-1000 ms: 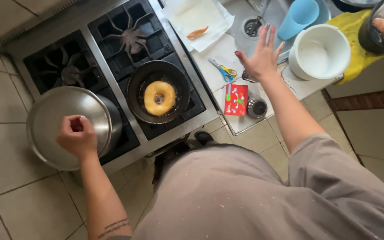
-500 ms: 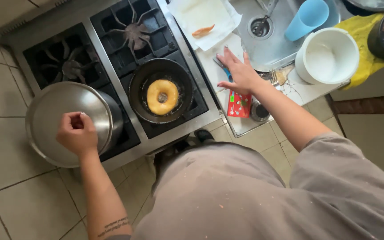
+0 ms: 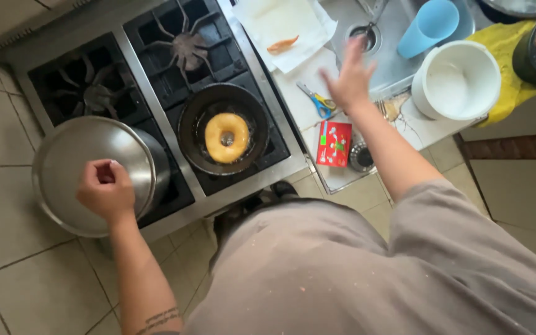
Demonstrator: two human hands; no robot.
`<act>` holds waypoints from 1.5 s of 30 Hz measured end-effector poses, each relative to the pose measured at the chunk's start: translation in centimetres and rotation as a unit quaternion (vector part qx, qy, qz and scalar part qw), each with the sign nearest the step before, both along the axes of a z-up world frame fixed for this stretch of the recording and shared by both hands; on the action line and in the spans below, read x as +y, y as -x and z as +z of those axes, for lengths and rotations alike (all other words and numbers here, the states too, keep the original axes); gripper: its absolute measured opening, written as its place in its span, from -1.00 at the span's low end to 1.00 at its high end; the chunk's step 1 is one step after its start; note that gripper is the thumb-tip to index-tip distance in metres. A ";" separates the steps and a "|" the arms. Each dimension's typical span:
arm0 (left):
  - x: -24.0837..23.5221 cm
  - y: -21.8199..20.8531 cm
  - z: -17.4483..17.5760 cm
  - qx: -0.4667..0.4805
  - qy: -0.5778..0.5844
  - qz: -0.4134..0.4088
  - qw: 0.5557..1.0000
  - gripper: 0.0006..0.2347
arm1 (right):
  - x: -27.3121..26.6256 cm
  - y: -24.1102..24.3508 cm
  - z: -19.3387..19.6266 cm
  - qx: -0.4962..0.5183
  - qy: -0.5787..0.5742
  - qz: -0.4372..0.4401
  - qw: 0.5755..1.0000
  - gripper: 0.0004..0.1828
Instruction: Frying a donut in a pan on a stove and flipping it with a fork.
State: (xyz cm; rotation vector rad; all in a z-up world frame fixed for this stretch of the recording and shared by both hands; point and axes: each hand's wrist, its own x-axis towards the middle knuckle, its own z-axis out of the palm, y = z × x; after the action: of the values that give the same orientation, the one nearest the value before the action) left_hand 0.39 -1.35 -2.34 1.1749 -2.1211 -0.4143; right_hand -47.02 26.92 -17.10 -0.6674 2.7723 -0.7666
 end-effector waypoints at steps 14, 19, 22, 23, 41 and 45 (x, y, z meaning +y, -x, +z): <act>0.1 -0.4 -0.4 -0.009 0.007 0.000 1.000 -0.98 | 4.6 -2.9 1.6 -0.004 -0.173 0.200 0.964 0.29; 0.1 0.2 0.5 -0.018 0.015 0.006 1.000 -0.97 | 3.8 -4.3 5.3 -0.032 -0.110 0.217 0.969 0.29; 0.4 0.0 0.2 -0.019 0.001 0.003 1.000 -0.96 | 4.4 -4.2 4.8 -0.045 -0.150 0.187 0.970 0.34; 0.6 -0.1 -0.1 -0.015 -0.010 0.010 1.000 -0.95 | 4.7 -3.5 4.2 0.020 -0.131 0.070 0.989 0.41; 0.3 -0.7 -0.6 -0.029 0.033 0.001 0.999 -0.97 | 4.3 4.0 14.1 -0.056 -0.054 -0.015 0.997 0.33; 0.6 -0.4 -1.0 -0.054 0.106 -0.003 0.993 -0.96 | 5.0 1.0 8.3 0.096 0.125 0.134 0.978 0.25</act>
State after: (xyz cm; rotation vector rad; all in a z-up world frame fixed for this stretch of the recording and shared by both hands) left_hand 0.83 -0.71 -3.32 1.0905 -2.1992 -0.1255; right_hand -48.00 31.92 -8.77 -1.1922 2.6909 -1.0473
